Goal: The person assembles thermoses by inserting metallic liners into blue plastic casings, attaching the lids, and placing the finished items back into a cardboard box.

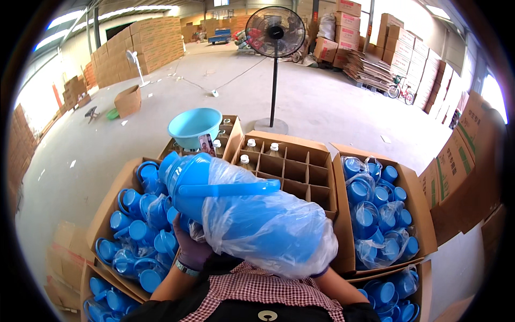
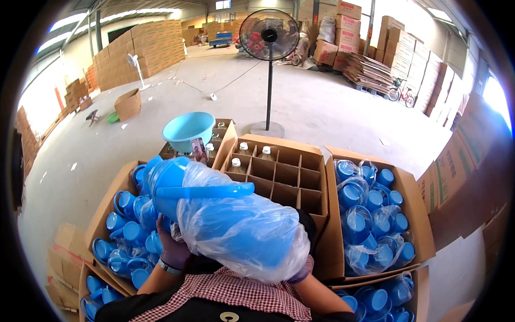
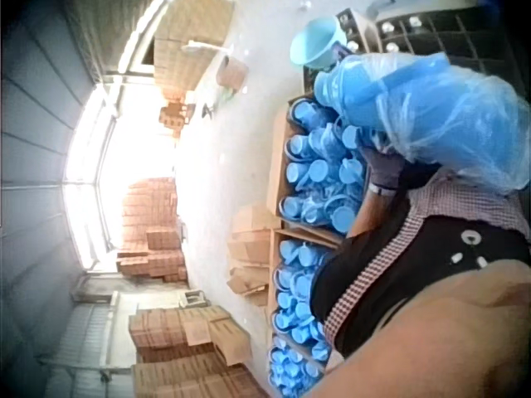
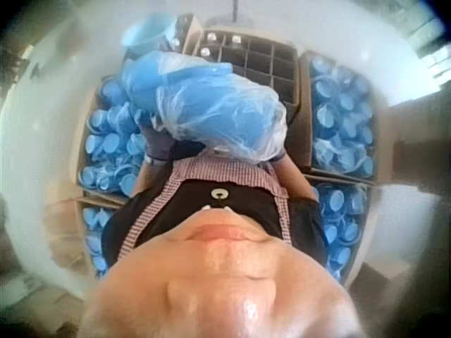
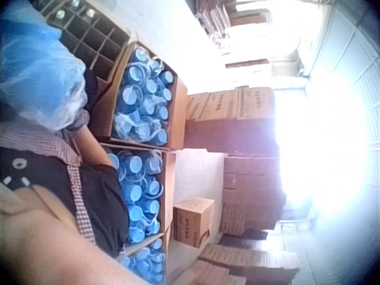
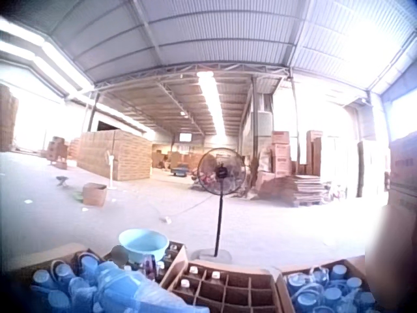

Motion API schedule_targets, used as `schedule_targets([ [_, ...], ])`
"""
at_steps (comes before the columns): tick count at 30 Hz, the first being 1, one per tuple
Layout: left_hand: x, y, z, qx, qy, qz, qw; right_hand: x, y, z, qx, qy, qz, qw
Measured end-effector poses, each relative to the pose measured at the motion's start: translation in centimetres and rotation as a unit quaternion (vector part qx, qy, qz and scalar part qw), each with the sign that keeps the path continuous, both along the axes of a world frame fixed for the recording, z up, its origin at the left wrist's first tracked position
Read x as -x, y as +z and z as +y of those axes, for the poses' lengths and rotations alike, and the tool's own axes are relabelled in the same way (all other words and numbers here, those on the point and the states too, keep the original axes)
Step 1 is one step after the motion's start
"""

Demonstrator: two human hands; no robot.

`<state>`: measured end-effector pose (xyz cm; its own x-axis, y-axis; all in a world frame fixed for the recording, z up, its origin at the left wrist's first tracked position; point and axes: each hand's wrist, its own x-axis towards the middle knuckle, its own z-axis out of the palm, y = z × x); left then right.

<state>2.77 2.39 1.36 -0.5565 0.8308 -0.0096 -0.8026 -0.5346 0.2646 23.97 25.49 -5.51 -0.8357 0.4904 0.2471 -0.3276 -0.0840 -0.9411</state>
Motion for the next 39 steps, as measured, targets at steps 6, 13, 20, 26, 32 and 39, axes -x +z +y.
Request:
schedule_targets([
  [6, 0.9, 2.1, 1.2, 0.202, 0.152, -0.018, 0.967, 0.6, -1.3, 0.3, 0.138, 0.076, 0.003, 0.988],
  [13, 6.6, -2.3, -6.7, -0.055, 0.072, 0.121, 0.989, 2.4, 7.4, 8.1, -0.238, -0.089, -0.213, 0.943],
  [20, 5.8, 5.1, -3.8, 0.118, 0.316, 0.413, 0.846, 11.8, 4.4, 3.1, -0.257, 0.034, -0.025, 0.965],
  [26, 17.0, 7.0, -6.5, 0.172, 0.345, 0.584, 0.715, 25.6, 13.9, 0.2, -0.178, 0.137, 0.041, 0.974],
  [32, 29.4, 5.3, -9.4, 0.228, 0.462, 0.572, 0.639, 42.4, 11.4, -3.2, -0.131, 0.249, 0.075, 0.957],
  [39, 33.3, -7.6, -14.0, 0.358, 0.397, 0.576, 0.618, 48.3, -0.1, -8.5, -0.152, 0.246, 0.027, 0.957],
])
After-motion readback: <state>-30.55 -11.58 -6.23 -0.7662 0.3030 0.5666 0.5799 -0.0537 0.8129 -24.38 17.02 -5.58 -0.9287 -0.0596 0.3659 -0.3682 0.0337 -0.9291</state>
